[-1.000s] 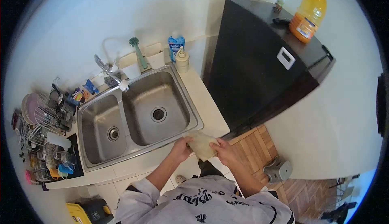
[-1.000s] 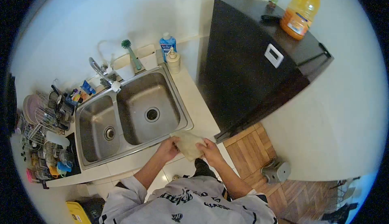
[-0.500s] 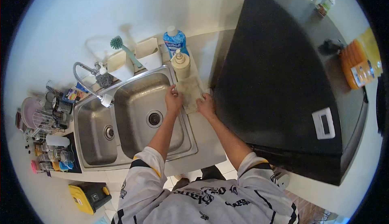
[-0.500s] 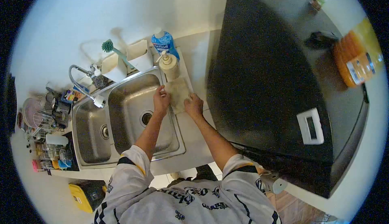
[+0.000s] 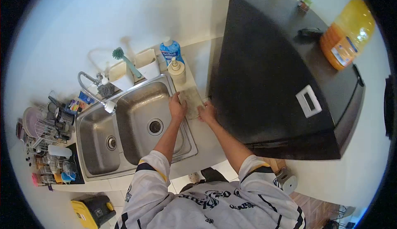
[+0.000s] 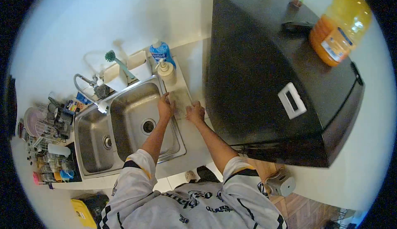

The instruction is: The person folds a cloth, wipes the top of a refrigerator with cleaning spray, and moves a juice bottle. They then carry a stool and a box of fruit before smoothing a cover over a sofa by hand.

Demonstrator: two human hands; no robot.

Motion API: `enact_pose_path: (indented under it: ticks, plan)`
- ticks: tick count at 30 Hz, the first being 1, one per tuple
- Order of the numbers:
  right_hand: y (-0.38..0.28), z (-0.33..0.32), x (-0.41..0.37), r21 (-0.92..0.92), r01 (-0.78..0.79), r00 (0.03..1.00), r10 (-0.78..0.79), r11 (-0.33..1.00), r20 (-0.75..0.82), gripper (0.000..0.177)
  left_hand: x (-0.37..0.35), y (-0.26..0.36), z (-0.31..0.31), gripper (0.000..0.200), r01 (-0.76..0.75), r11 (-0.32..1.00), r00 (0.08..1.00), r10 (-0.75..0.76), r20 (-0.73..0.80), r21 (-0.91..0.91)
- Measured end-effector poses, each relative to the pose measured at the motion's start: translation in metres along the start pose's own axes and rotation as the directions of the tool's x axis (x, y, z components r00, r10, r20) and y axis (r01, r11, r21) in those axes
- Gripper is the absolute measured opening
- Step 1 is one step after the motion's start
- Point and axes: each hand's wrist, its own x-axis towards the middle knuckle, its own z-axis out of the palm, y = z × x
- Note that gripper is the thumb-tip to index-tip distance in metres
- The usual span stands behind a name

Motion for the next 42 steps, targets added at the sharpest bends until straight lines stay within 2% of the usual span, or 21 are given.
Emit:
enact_pose_path:
  ticks: [2, 5, 8, 9, 11, 13, 15, 17, 20, 23, 26, 27, 29, 30, 33, 36, 37, 39, 40, 41, 42]
  plan:
    - [-0.016, -0.009, -0.021, -0.141, 0.006, 1.0, -0.01, 0.99, -0.026, 0.038, -0.016, 0.016, -0.011, 0.04, -0.231, 0.958, 0.944, 0.263, -0.197, 0.17]
    - [0.005, -0.006, -0.028, -0.32, 0.104, 0.99, -0.129, 0.942, -0.058, 0.038, -0.032, 0.007, -0.038, 0.038, -0.266, 0.964, 0.963, 0.266, -0.039, 0.017]
    - [0.025, -0.013, -0.064, -0.434, 0.216, 0.942, -0.303, 0.875, -0.142, 0.04, -0.079, 0.015, -0.08, 0.035, -0.213, 0.974, 0.975, 0.217, 0.04, -0.082]
    - [0.028, -0.018, -0.082, -0.462, 0.246, 0.915, -0.362, 0.852, -0.181, 0.04, -0.103, 0.019, -0.096, 0.034, -0.238, 0.97, 0.97, 0.24, 0.033, -0.05]
    - [0.047, -0.032, -0.128, -0.342, 0.379, 0.891, -0.439, 0.86, -0.114, 0.036, -0.154, 0.022, -0.127, 0.031, -0.224, 0.972, 0.97, 0.229, 0.077, -0.068]
    - [0.061, -0.058, -0.182, -0.3, 0.347, 0.937, -0.32, 0.889, 0.136, 0.031, -0.199, 0.018, -0.155, 0.027, -0.158, 0.979, 0.97, 0.178, 0.167, -0.129]
    - [0.081, -0.082, -0.237, -0.169, 0.168, 0.96, -0.122, 0.971, 0.252, 0.032, -0.233, 0.014, -0.174, 0.024, -0.111, 0.981, 0.958, 0.148, 0.246, -0.159]
    - [0.122, -0.101, -0.28, -0.173, -0.024, 0.953, 0.075, 0.985, 0.293, 0.034, -0.252, 0.012, -0.182, 0.023, -0.093, 0.98, 0.955, 0.137, 0.262, -0.174]
    - [0.148, -0.127, -0.336, -0.158, -0.152, 0.958, 0.185, 0.976, 0.221, 0.023, -0.263, 0.015, -0.177, 0.024, -0.072, 0.968, 0.95, 0.141, 0.279, -0.241]
    - [0.157, -0.154, -0.356, -0.064, -0.18, 0.97, 0.188, 0.982, 0.157, 0.023, -0.267, 0.027, -0.166, 0.027, -0.103, 0.96, 0.94, 0.18, 0.291, -0.261]
    - [0.115, -0.185, -0.37, -0.101, -0.064, 0.997, 0.067, 0.993, 0.026, 0.024, -0.266, 0.044, -0.155, 0.029, -0.169, 0.958, 0.934, 0.231, 0.274, -0.23]
    - [0.127, -0.201, -0.363, -0.291, 0.023, 0.999, -0.015, 0.957, 0.032, 0.026, -0.266, 0.049, -0.153, 0.029, -0.19, 0.958, 0.934, 0.243, 0.261, -0.214]
    - [0.105, -0.216, -0.369, -0.186, 0.105, 0.984, -0.128, 0.977, -0.12, 0.028, -0.261, 0.05, -0.144, 0.028, -0.22, 0.951, 0.921, 0.275, 0.276, -0.216]
    - [0.087, -0.225, -0.374, -0.141, 0.154, 0.963, -0.18, 0.978, -0.201, 0.028, -0.257, 0.051, -0.139, 0.028, -0.236, 0.947, 0.914, 0.293, 0.281, -0.218]
    - [0.007, -0.262, -0.405, 0.044, 0.269, 0.929, -0.247, 0.962, -0.276, 0.023, -0.246, 0.059, -0.127, 0.027, -0.223, 0.937, 0.899, 0.305, 0.315, -0.269]
    - [-0.017, -0.311, -0.408, -0.075, 0.376, 0.834, -0.372, 0.924, -0.408, 0.021, -0.233, 0.059, -0.105, 0.028, -0.243, 0.939, 0.897, 0.313, 0.312, -0.245]
    - [-0.03, -0.326, -0.409, -0.045, 0.408, 0.805, -0.382, 0.912, -0.455, 0.021, -0.229, 0.066, -0.104, 0.031, -0.3, 0.941, 0.889, 0.336, 0.312, -0.159]
    - [-0.054, -0.354, -0.408, 0.007, 0.47, 0.743, -0.391, 0.883, -0.543, 0.019, -0.224, 0.076, -0.086, 0.034, -0.207, 0.962, 0.931, 0.25, 0.266, -0.178]
    - [-0.056, -0.369, -0.401, -0.054, 0.491, 0.701, -0.431, 0.87, -0.568, 0.018, -0.221, 0.079, -0.075, 0.035, -0.157, 0.969, 0.95, 0.201, 0.24, -0.189]
    - [-0.059, -0.385, -0.392, -0.119, 0.513, 0.657, -0.478, 0.85, -0.582, 0.017, -0.219, 0.071, -0.062, 0.038, -0.223, 0.958, 0.942, 0.26, 0.212, -0.182]
    - [-0.062, -0.405, -0.381, -0.184, 0.534, 0.614, -0.528, 0.825, -0.586, 0.016, -0.217, 0.076, -0.052, 0.038, -0.176, 0.971, 0.953, 0.209, 0.22, -0.163]
